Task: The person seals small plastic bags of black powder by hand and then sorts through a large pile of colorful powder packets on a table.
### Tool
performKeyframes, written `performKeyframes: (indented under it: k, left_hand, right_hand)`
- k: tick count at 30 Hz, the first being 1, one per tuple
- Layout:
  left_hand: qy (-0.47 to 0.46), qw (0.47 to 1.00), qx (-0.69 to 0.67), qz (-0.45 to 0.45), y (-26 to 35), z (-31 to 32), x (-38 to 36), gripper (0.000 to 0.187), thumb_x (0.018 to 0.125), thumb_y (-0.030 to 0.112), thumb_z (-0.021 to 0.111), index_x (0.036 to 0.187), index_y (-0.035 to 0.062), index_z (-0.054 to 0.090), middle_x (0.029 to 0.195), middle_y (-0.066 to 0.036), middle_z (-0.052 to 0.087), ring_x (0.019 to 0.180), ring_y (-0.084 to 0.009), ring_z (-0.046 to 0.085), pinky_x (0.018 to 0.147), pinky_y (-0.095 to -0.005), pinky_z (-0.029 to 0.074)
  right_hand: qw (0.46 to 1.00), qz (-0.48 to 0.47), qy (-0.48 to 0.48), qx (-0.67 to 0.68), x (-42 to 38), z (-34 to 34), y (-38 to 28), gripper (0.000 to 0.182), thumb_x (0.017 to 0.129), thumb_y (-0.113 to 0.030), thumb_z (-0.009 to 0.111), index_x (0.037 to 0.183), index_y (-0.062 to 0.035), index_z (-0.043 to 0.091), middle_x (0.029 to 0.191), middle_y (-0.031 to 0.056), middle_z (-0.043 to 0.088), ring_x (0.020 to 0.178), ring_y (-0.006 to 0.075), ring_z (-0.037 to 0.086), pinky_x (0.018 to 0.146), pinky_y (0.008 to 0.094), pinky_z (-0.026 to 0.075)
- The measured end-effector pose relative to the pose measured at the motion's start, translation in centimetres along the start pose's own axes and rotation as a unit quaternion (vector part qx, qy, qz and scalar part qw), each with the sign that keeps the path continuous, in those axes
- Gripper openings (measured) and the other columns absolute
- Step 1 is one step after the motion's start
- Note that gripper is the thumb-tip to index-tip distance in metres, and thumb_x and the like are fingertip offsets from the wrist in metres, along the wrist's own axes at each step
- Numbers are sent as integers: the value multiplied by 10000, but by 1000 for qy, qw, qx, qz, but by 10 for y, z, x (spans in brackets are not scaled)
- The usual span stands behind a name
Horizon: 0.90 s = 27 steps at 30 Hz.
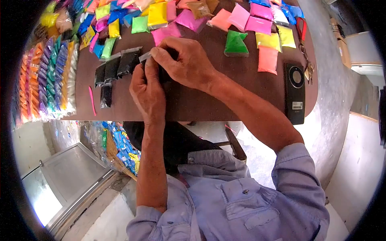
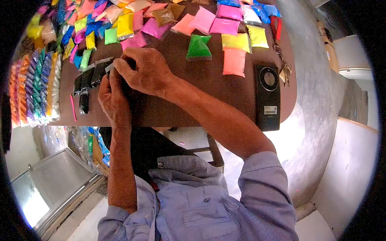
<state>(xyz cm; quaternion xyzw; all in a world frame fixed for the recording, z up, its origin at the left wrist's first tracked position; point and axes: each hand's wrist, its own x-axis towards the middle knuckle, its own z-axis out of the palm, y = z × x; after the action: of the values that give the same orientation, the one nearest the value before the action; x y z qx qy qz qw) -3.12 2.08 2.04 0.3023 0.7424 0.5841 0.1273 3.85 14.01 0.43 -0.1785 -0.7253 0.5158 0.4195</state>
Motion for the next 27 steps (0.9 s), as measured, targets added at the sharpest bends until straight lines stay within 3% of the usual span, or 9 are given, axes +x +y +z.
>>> performKeyframes:
  k: [5,7,18,20,24,26,27]
  left_hand:
    - [-14,999,-24,-19,0,-1,0,294,1113,277,576,1007,29,694,884,28,615,815,-64,500,695,-244,432]
    - [-23,1000,5,-4,-2,-1,1,333,1104,268,610,884,19,580,780,47,468,764,-63,417,626,-269,376]
    - [-29,1000,-10,-3,-3,-1,-1,307,1114,286,592,921,53,641,820,61,541,765,-41,433,635,-239,371]
    - [-33,999,-31,-11,-4,-2,-1,304,1115,283,588,924,54,644,822,61,544,766,-39,433,636,-234,371]
    - [-32,999,-13,5,-7,-4,0,315,1116,293,589,943,40,660,837,57,561,777,-49,444,659,-241,392]
    - [-30,999,6,12,-7,-5,-1,322,1117,298,589,953,33,668,846,52,572,784,-53,454,669,-244,403]
    - [-23,999,21,19,-3,-4,-2,328,1118,305,587,973,27,682,865,44,591,796,-57,471,682,-246,416]
  right_hand:
    - [999,-4,32,6,3,-1,2,286,953,-268,710,831,-11,680,717,201,662,649,366,696,592,460,531]
    - [999,-5,33,4,1,-1,3,290,958,-275,706,843,-10,681,726,203,664,656,365,698,593,461,531]
    - [1000,-4,9,-1,1,-3,4,302,973,-300,693,905,-6,687,800,211,687,735,392,710,650,473,547]
    - [1000,-15,-12,-17,-1,-3,6,250,1048,-247,681,1028,2,698,852,83,669,723,149,606,641,316,511]
    - [1000,-18,-7,-11,-1,-2,5,238,1047,-234,679,1026,2,696,848,83,672,715,147,604,638,318,510]
    - [1000,10,15,20,0,0,2,308,967,-305,700,910,-3,684,810,227,694,754,398,721,659,473,553]
    - [1000,10,16,20,0,-1,2,308,967,-305,700,910,-3,684,810,227,694,754,398,721,659,473,553]
